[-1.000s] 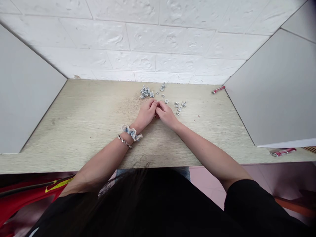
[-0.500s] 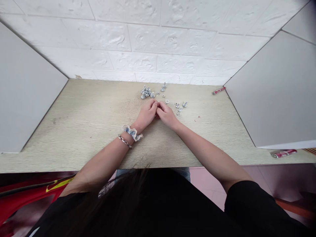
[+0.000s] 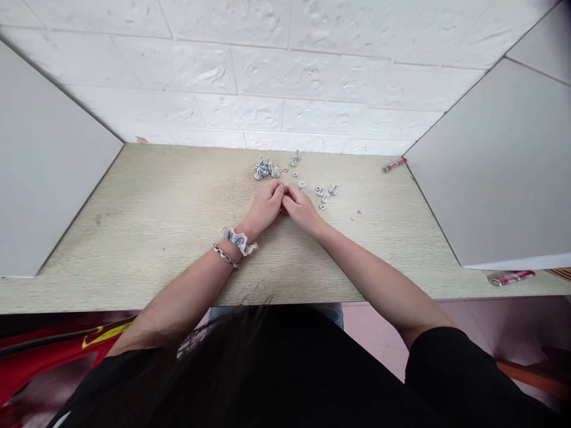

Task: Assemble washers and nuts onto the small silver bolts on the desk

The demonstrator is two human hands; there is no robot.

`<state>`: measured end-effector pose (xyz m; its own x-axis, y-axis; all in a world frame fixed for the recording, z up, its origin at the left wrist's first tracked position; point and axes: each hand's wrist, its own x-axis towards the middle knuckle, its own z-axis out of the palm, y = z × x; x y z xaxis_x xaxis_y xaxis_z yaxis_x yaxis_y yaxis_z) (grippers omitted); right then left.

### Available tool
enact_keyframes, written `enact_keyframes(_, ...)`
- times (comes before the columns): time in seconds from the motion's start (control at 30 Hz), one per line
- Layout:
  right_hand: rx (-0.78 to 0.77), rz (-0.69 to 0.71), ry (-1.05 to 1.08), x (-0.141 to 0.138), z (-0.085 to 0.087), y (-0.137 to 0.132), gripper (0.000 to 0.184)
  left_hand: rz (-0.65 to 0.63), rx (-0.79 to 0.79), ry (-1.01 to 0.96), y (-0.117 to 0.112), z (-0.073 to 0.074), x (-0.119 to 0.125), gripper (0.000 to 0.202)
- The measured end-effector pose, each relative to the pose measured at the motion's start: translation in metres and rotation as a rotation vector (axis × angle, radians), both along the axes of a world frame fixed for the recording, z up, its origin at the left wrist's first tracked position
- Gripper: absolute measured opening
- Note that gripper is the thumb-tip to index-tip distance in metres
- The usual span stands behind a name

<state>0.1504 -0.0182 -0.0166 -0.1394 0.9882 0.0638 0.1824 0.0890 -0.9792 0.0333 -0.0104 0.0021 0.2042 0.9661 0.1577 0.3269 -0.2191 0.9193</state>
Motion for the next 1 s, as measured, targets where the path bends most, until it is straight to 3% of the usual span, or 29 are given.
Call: enact_keyframes(1.0, -0.001, -0.002, -0.004, 0.0005, -0.0002, 0.0002, 0.008, 0.003, 0.029, 0.002, 0.0017, -0.0029, -0.0003, 0.022)
